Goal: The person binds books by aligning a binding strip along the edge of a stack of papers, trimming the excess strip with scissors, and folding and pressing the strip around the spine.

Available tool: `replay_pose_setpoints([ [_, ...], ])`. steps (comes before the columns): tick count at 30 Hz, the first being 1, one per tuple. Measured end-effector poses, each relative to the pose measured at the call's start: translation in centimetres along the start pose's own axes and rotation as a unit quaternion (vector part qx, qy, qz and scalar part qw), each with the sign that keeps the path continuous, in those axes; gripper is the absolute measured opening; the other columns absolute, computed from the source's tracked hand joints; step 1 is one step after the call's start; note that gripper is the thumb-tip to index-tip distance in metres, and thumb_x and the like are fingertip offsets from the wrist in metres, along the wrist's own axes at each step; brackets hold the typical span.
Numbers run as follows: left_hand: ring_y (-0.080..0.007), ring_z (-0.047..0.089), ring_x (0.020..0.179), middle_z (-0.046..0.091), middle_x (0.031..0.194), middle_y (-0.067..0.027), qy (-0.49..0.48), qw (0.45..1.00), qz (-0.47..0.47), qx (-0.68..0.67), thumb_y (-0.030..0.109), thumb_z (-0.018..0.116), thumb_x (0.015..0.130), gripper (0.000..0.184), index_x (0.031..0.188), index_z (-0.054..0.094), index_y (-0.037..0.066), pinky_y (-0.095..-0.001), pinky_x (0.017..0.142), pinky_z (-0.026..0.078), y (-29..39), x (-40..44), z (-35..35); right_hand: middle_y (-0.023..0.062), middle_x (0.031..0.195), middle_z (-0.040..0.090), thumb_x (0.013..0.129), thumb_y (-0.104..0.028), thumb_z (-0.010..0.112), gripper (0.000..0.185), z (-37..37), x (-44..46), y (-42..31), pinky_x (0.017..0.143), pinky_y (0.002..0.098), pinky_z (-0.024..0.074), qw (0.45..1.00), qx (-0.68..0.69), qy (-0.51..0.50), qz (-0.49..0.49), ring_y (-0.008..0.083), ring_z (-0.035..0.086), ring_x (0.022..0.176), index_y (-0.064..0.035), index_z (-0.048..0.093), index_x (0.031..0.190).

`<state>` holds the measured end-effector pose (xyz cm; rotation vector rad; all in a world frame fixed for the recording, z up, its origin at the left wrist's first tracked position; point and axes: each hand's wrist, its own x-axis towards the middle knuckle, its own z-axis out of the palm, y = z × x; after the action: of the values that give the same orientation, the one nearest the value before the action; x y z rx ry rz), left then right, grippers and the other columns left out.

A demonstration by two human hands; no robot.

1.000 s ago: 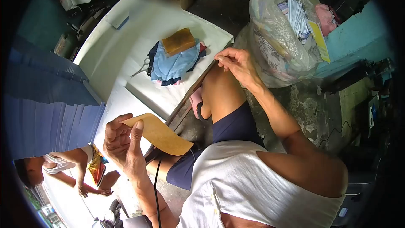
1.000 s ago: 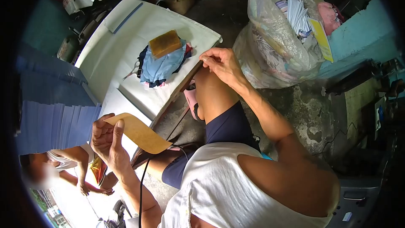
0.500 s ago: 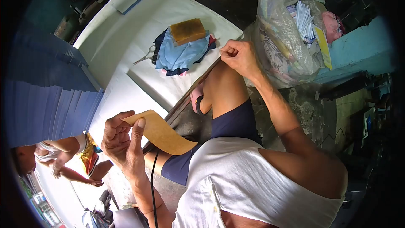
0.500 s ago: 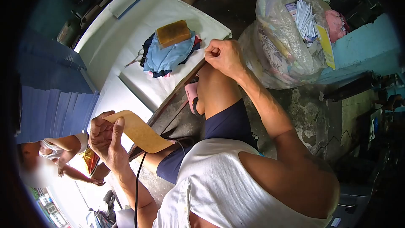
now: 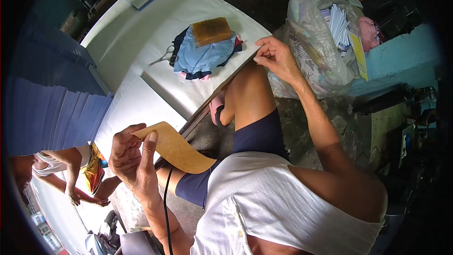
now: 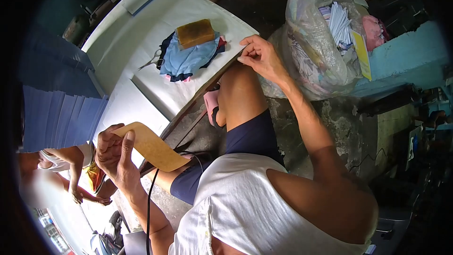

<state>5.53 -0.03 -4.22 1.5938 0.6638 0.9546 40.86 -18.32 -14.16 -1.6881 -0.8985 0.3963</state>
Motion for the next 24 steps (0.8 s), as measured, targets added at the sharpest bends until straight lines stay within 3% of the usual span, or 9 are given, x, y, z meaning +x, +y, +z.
replay_pose_setpoints([
  [6, -0.0104, 0.068, 0.090, 0.072, 0.099, -0.0090, -0.013, 1.000, 0.013, -0.005, -0.005, 0.078, 0.084, 0.021, 0.102, 0.067, -0.002, -0.0264, 0.088, 0.054, -0.3, 0.5, 0.7, 0.0031, 0.082, 0.071, 0.089, 0.000, 0.070, 0.030, -2.1, -2.1, -0.4, 0.068, 0.0252, 0.0518, 0.971, -0.168, 0.165, 0.031, 0.0098, 0.067, 0.075, -0.0029, 0.064, 0.119],
  [7, -0.0110, 0.068, 0.091, 0.072, 0.101, -0.0095, -0.014, 1.000, 0.027, 0.006, -0.006, 0.078, 0.085, 0.022, 0.103, 0.067, -0.003, -0.0268, 0.088, 0.054, -0.2, 0.6, 1.1, 0.0037, 0.089, 0.073, 0.090, 0.002, 0.069, 0.032, -2.3, -2.0, -1.7, 0.074, 0.0261, 0.0530, 0.943, -0.268, 0.177, -0.089, 0.0114, 0.069, 0.083, -0.0032, 0.065, 0.121],
  [10, -0.0189, 0.069, 0.090, 0.072, 0.101, -0.0117, 0.033, 0.980, 0.144, 0.134, -0.012, 0.076, 0.081, 0.030, 0.108, 0.066, -0.003, -0.0270, 0.083, 0.055, 0.6, 0.6, 3.9, 0.0087, 0.097, 0.075, 0.094, -0.007, 0.070, 0.034, -0.7, -3.2, -6.4, 0.086, 0.0297, 0.0544, 0.977, -0.140, 0.143, -0.079, 0.0156, 0.071, 0.092, -0.0025, 0.066, 0.128],
  [12, -0.0231, 0.070, 0.090, 0.071, 0.104, -0.0136, -0.034, 0.916, 0.304, 0.260, -0.011, 0.073, 0.083, 0.029, 0.109, 0.065, -0.002, -0.0341, 0.083, 0.056, 0.7, 0.4, 5.0, 0.0135, 0.101, 0.074, 0.097, -0.024, 0.069, 0.042, 0.3, -4.8, -10.2, 0.085, 0.0311, 0.0562, 0.974, 0.175, -0.098, 0.105, 0.0186, 0.072, 0.092, 0.0026, 0.063, 0.129],
  [14, -0.0282, 0.070, 0.093, 0.073, 0.099, -0.0119, -0.130, 0.802, 0.452, 0.370, -0.004, 0.072, 0.085, 0.030, 0.114, 0.066, 0.001, -0.0412, 0.083, 0.056, 2.1, 0.0, 6.5, 0.0161, 0.100, 0.073, 0.099, -0.036, 0.066, 0.052, 2.0, -5.5, -13.2, 0.081, 0.0307, 0.0576, 0.920, 0.273, -0.239, 0.147, 0.0191, 0.072, 0.091, 0.0074, 0.062, 0.126],
  [16, -0.0274, 0.070, 0.095, 0.074, 0.096, -0.0085, -0.138, 0.725, 0.545, 0.398, 0.006, 0.069, 0.091, 0.026, 0.117, 0.066, 0.005, -0.0465, 0.086, 0.055, 0.9, -0.5, 8.4, 0.0154, 0.101, 0.074, 0.098, -0.035, 0.068, 0.050, 2.5, -5.6, -13.9, 0.078, 0.0299, 0.0581, 0.906, 0.321, -0.231, 0.152, 0.0190, 0.072, 0.090, 0.0080, 0.063, 0.121],
  [19, -0.0260, 0.071, 0.095, 0.075, 0.097, -0.0087, -0.143, 0.703, 0.572, 0.398, 0.016, 0.064, 0.097, 0.025, 0.118, 0.066, 0.004, -0.0502, 0.088, 0.054, 0.3, -0.4, 9.0, 0.0151, 0.101, 0.073, 0.097, -0.025, 0.069, 0.038, 2.6, -5.1, -13.7, 0.082, 0.0313, 0.0569, 0.930, 0.287, -0.202, 0.111, 0.0190, 0.071, 0.091, 0.0070, 0.063, 0.116],
  [22, -0.0300, 0.071, 0.092, 0.075, 0.098, -0.0143, -0.048, 0.781, 0.498, 0.373, -0.007, 0.077, 0.080, 0.042, 0.119, 0.063, -0.001, -0.0487, 0.086, 0.057, 1.4, 1.5, 7.3, 0.0150, 0.103, 0.072, 0.097, -0.015, 0.066, 0.029, 1.6, -2.7, -9.2, 0.087, 0.0330, 0.0559, 0.944, 0.258, -0.205, 0.018, 0.0195, 0.070, 0.095, 0.0065, 0.064, 0.116],
  [24, -0.0307, 0.072, 0.085, 0.075, 0.098, -0.0153, 0.032, 0.793, 0.486, 0.365, -0.007, 0.078, 0.083, 0.039, 0.118, 0.062, -0.006, -0.0404, 0.080, 0.058, 1.5, 3.2, 6.0, 0.0188, 0.116, 0.068, 0.095, -0.006, 0.064, 0.026, 1.5, -2.4, -4.5, 0.096, 0.0383, 0.0551, 0.891, 0.294, -0.345, 0.035, 0.0249, 0.069, 0.105, 0.0036, 0.065, 0.119],
])
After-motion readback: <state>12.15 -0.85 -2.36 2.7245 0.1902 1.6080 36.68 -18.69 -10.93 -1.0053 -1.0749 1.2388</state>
